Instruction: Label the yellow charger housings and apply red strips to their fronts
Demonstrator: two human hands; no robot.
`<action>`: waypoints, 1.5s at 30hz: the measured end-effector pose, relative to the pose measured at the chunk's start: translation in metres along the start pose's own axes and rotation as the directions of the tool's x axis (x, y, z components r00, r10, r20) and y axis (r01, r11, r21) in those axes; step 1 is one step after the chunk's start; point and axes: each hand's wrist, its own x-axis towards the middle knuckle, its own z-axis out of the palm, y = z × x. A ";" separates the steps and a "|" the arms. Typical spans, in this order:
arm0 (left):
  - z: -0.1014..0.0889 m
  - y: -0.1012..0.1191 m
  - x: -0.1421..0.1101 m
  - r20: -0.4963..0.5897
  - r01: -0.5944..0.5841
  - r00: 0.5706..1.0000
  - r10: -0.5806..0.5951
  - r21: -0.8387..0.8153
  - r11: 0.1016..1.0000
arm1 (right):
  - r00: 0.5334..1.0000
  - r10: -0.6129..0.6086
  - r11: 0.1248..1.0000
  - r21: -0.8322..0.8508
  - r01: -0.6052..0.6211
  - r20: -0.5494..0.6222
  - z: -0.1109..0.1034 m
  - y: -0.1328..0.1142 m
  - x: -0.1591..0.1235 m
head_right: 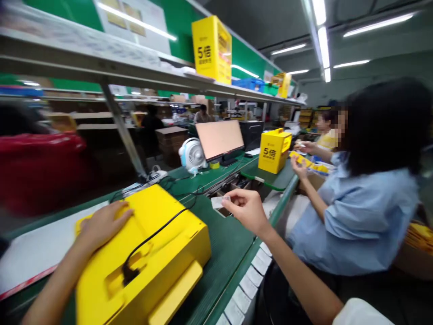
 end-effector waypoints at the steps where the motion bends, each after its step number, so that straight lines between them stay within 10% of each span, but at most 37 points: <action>1: -0.003 0.005 -0.005 0.015 0.001 1.000 -0.001 -0.008 1.000 | 0.984 0.044 0.998 0.047 -0.053 0.175 0.014 -0.005 0.008; 4: -0.007 0.014 -0.015 0.026 0.012 1.000 -0.012 -0.028 1.000 | 0.825 0.092 0.980 0.095 -0.173 0.558 0.055 -0.003 0.025; 8: -0.008 0.018 -0.022 0.002 0.037 0.999 -0.037 -0.081 0.996 | 0.753 0.126 0.980 0.037 -0.196 0.645 0.092 0.005 0.027; 15: -0.008 0.022 -0.025 -0.006 0.042 0.999 -0.043 -0.111 0.993 | 0.834 0.124 0.992 -0.086 -0.093 0.537 0.116 0.009 0.032; 26: -0.004 0.020 -0.024 -0.010 0.037 0.999 -0.038 -0.123 0.992 | 0.796 0.225 0.960 0.013 -0.280 0.562 0.122 0.012 0.028; 45: -0.007 0.025 -0.020 0.001 0.003 1.000 -0.003 -0.150 0.989 | 0.835 0.175 0.981 -0.021 -0.192 0.522 0.117 0.010 0.029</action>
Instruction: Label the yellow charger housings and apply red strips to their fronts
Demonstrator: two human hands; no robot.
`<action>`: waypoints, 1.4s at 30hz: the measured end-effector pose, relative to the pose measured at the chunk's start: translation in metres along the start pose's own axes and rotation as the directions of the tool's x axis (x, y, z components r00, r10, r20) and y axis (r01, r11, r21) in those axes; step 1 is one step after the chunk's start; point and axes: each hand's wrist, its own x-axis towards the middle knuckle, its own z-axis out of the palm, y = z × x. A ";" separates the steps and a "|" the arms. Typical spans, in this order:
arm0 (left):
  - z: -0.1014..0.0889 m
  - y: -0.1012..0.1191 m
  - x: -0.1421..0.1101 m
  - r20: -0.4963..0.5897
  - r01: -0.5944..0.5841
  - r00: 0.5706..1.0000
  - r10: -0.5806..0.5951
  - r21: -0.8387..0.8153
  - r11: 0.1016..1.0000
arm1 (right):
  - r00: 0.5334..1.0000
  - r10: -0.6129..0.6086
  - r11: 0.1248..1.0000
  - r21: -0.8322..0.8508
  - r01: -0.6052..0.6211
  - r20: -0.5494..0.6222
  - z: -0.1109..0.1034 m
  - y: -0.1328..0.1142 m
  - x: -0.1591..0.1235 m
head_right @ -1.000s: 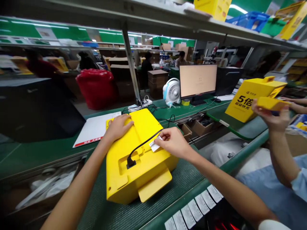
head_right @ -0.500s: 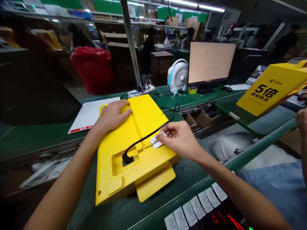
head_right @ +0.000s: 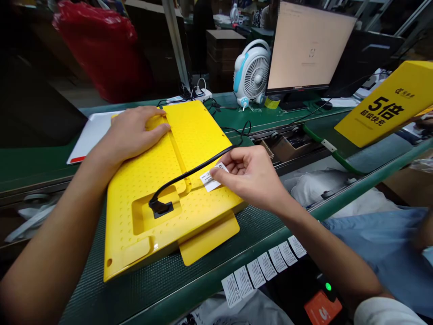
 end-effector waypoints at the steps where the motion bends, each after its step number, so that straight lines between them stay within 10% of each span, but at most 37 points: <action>1: 0.000 0.000 0.000 0.001 0.004 1.000 -0.004 -0.002 1.000 | 1.000 0.002 1.000 -0.013 -0.002 -0.004 0.000 0.000 0.000; 42: 0.001 0.000 0.001 0.012 0.031 0.999 -0.031 -0.029 0.999 | 1.000 -0.021 0.998 -0.060 0.021 -0.001 -0.002 0.001 -0.002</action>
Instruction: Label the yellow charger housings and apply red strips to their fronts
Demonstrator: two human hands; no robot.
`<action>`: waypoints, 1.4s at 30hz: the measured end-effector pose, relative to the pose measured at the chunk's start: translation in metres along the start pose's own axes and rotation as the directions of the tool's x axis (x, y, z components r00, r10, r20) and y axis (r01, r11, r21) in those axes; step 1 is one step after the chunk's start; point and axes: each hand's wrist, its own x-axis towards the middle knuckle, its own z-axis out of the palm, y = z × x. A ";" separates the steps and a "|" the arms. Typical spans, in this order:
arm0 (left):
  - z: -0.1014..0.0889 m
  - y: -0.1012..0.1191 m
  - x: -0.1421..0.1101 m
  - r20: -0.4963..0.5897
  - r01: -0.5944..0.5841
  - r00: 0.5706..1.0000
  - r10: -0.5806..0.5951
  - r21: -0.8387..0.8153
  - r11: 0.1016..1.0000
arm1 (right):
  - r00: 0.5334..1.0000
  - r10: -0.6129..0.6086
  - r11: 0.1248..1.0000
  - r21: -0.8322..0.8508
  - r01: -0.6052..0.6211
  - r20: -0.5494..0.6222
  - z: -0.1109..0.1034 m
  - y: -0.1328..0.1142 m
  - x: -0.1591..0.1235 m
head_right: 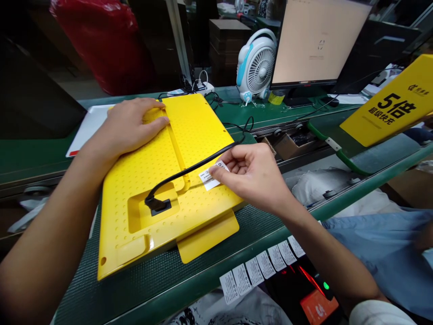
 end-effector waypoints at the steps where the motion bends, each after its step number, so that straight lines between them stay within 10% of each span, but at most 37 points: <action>1: 0.000 0.000 0.000 -0.001 0.000 1.000 0.000 -0.002 1.000 | 1.000 0.002 1.000 -0.005 -0.002 -0.001 0.000 -0.001 0.000; 42: 0.002 0.000 0.002 -0.004 0.010 1.000 -0.010 0.003 1.000 | 0.998 -0.068 0.993 -0.094 0.065 -0.019 0.003 -0.001 0.001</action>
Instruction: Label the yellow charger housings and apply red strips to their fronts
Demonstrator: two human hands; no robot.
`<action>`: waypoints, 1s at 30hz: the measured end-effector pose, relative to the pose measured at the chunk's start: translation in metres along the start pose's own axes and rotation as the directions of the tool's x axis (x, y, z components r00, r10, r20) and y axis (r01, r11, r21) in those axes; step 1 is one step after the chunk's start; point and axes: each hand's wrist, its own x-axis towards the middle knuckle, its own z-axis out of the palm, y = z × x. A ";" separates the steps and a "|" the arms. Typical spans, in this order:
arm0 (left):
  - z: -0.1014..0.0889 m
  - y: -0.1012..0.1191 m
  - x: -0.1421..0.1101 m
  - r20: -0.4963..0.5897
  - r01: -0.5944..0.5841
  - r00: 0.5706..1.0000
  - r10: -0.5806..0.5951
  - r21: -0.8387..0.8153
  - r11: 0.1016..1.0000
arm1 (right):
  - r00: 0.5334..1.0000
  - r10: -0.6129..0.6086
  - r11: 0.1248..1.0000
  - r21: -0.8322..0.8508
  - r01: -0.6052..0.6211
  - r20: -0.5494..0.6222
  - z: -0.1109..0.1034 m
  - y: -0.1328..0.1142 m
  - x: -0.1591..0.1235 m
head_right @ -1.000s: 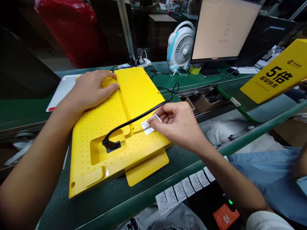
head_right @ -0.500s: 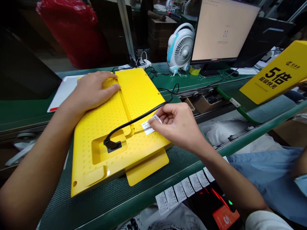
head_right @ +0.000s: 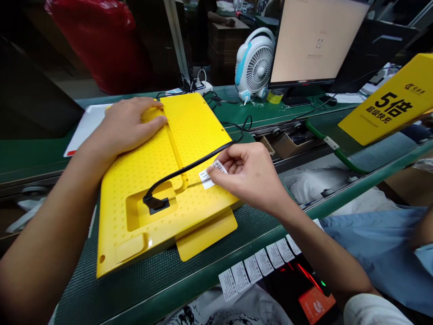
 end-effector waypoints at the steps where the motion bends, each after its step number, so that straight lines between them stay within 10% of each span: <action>1: 0.000 -0.001 0.000 -0.002 -0.005 1.000 0.005 -0.003 1.000 | 1.000 -0.003 1.000 0.001 0.003 -0.002 0.000 0.000 0.000; 30: 0.002 -0.001 0.001 -0.008 -0.013 1.000 0.013 0.011 1.000 | 1.000 -0.010 1.000 0.018 0.009 0.012 -0.004 0.006 -0.001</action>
